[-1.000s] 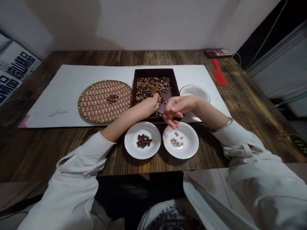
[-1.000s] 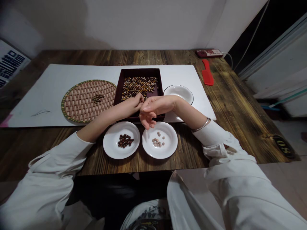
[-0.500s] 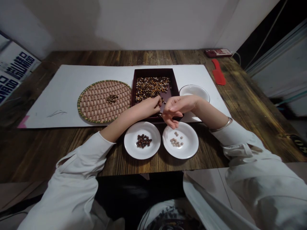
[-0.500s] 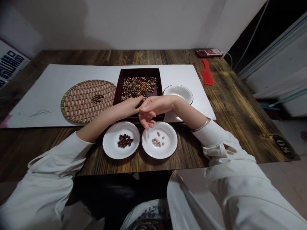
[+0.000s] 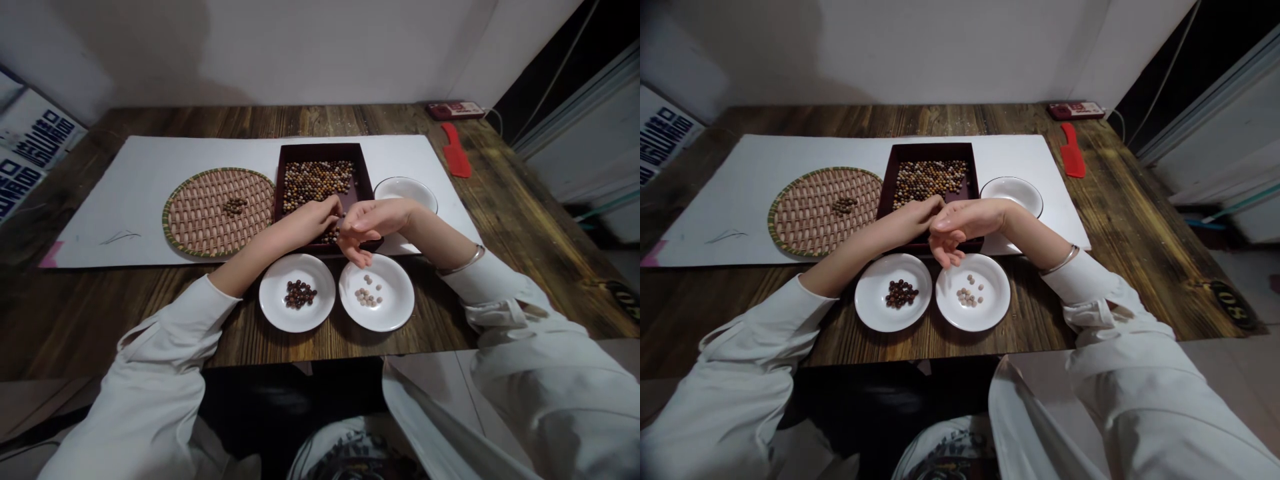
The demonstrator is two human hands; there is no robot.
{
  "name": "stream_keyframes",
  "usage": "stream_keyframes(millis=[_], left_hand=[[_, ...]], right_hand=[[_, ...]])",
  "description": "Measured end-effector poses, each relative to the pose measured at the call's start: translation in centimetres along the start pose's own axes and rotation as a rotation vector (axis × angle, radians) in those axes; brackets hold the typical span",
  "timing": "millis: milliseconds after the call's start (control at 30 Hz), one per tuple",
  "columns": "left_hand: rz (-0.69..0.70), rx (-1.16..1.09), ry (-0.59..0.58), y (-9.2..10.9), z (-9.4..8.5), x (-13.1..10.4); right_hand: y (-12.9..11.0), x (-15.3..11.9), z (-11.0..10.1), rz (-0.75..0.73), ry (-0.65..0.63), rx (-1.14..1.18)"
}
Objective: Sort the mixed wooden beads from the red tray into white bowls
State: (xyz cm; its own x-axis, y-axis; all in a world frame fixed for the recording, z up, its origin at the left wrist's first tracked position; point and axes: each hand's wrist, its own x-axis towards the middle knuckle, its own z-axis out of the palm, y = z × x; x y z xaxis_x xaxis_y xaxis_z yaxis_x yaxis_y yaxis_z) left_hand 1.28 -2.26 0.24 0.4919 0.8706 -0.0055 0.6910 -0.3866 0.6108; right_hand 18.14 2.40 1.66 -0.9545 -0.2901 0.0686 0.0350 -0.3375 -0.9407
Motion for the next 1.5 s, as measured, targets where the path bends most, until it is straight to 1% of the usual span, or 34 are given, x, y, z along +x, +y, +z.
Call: stream_keyframes(millis=[167,433,567,667,833,1067,1233,1400,1500], left_hand=[[0.111,-0.059,-0.019,0.0,-0.1,0.0],[0.140,-0.168,-0.013,0.2,-0.2,-0.2],[0.144,-0.227,-0.040,0.3,-0.3,-0.2],[0.132,-0.266,-0.051,0.2,-0.4,-0.1],[0.080,-0.365,-0.027,-0.1,-0.5,0.2],[0.028,-0.499,0.062,0.3,-1.0,0.3],[0.018,-0.517,0.126,0.8,-1.3,0.1],[-0.010,-0.492,0.118,0.7,-1.5,0.0],[0.013,-0.534,0.123,0.5,-1.5,0.0]], right_hand=[[0.2,-0.1,-0.2,-0.007,-0.005,0.018],[0.2,-0.1,-0.3,-0.018,-0.012,0.003],[0.2,-0.1,-0.4,-0.003,-0.002,0.023],[0.4,0.0,-0.5,-0.004,0.041,0.053],[0.8,0.3,-0.7,-0.041,0.138,0.065],[0.8,0.5,-0.7,-0.037,0.218,0.050],[1.0,0.5,-0.9,-0.017,0.250,0.028],[1.1,0.6,-0.8,-0.004,0.340,-0.005],[1.1,0.7,-0.6,0.008,0.374,-0.022]])
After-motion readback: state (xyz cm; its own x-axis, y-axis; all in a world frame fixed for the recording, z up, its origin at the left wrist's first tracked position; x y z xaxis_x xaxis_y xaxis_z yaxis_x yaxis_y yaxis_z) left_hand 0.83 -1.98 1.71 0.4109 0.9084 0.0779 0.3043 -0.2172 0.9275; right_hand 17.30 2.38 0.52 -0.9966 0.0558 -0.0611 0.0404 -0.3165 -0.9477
